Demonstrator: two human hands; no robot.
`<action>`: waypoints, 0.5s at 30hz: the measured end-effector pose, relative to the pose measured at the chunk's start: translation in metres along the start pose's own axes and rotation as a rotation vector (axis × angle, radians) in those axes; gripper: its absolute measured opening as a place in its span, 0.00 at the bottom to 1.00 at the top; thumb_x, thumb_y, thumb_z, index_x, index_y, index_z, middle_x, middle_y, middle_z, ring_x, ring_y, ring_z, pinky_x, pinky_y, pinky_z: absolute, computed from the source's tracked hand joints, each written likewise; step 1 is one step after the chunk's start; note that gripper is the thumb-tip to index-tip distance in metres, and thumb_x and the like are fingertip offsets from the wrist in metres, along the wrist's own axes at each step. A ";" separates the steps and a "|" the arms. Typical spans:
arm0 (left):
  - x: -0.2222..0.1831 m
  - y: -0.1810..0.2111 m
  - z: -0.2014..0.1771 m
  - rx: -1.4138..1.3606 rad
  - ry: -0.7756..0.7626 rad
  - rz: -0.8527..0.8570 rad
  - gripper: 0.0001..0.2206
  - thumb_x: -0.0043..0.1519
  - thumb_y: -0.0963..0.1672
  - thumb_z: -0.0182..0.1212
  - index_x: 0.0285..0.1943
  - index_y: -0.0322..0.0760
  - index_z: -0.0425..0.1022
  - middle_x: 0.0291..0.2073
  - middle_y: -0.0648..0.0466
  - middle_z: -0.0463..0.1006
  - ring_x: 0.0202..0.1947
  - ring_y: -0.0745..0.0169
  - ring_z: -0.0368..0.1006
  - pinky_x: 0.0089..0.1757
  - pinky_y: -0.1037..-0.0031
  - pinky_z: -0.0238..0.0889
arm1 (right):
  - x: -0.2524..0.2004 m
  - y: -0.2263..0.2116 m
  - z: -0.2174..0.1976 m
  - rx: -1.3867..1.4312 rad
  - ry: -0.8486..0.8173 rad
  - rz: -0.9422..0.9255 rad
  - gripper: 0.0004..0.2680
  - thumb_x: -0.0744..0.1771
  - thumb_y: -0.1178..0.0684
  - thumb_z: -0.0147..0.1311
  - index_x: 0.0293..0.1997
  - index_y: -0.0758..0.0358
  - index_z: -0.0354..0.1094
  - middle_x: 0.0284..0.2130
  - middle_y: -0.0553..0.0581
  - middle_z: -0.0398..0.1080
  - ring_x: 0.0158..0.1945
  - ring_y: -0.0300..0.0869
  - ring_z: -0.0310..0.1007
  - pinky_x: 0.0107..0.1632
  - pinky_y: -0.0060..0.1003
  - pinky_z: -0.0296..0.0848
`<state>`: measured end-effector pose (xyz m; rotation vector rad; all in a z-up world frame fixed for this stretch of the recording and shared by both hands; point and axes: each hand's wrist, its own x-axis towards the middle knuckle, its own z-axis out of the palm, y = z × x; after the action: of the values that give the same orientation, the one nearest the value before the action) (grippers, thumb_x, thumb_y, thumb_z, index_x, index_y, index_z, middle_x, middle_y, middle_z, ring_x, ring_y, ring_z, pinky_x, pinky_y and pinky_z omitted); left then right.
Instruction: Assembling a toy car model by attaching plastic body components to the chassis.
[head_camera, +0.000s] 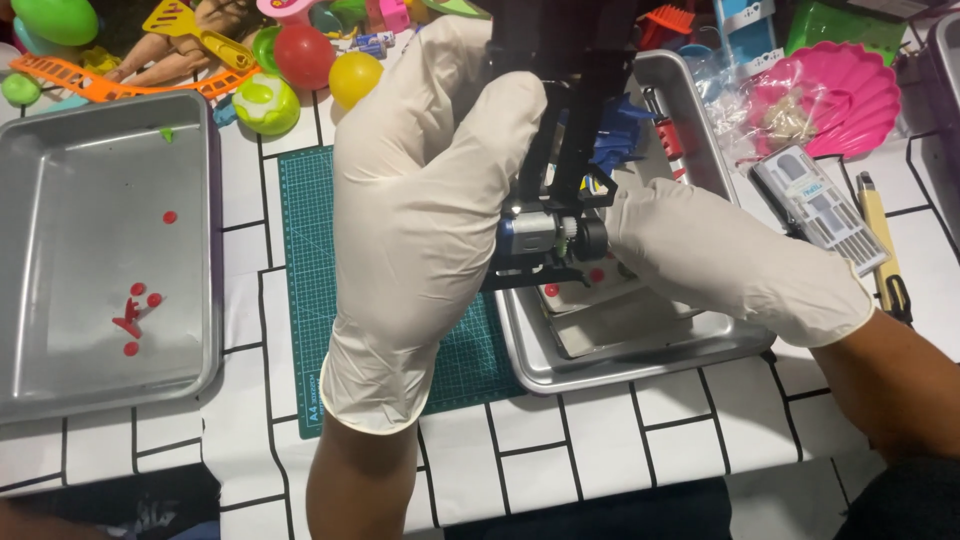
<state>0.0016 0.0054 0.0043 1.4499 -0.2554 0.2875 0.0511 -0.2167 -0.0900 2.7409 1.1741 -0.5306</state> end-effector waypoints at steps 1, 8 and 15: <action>0.001 -0.001 -0.001 -0.001 0.004 0.002 0.05 0.70 0.39 0.53 0.51 0.39 0.73 0.47 0.59 0.76 0.50 0.72 0.70 0.56 0.78 0.68 | 0.000 0.003 0.001 -0.004 0.000 -0.003 0.12 0.65 0.68 0.41 0.21 0.58 0.56 0.21 0.50 0.60 0.21 0.39 0.56 0.24 0.35 0.66; 0.005 -0.010 -0.005 -0.076 0.041 -0.031 0.04 0.71 0.39 0.55 0.50 0.39 0.72 0.44 0.64 0.73 0.48 0.77 0.66 0.55 0.80 0.66 | -0.012 0.000 -0.050 0.183 -0.147 0.404 0.10 0.72 0.47 0.40 0.49 0.50 0.72 0.38 0.49 0.76 0.38 0.41 0.79 0.43 0.40 0.82; 0.009 -0.012 -0.003 -0.069 0.073 -0.076 0.04 0.69 0.38 0.56 0.46 0.42 0.69 0.38 0.65 0.69 0.41 0.78 0.62 0.47 0.82 0.64 | -0.016 0.012 -0.043 0.131 -0.158 0.415 0.10 0.71 0.46 0.43 0.54 0.40 0.72 0.37 0.47 0.76 0.42 0.41 0.78 0.45 0.42 0.81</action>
<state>0.0141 0.0070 -0.0043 1.3752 -0.1496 0.2666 0.0611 -0.2252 -0.0447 2.8683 0.5289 -0.7691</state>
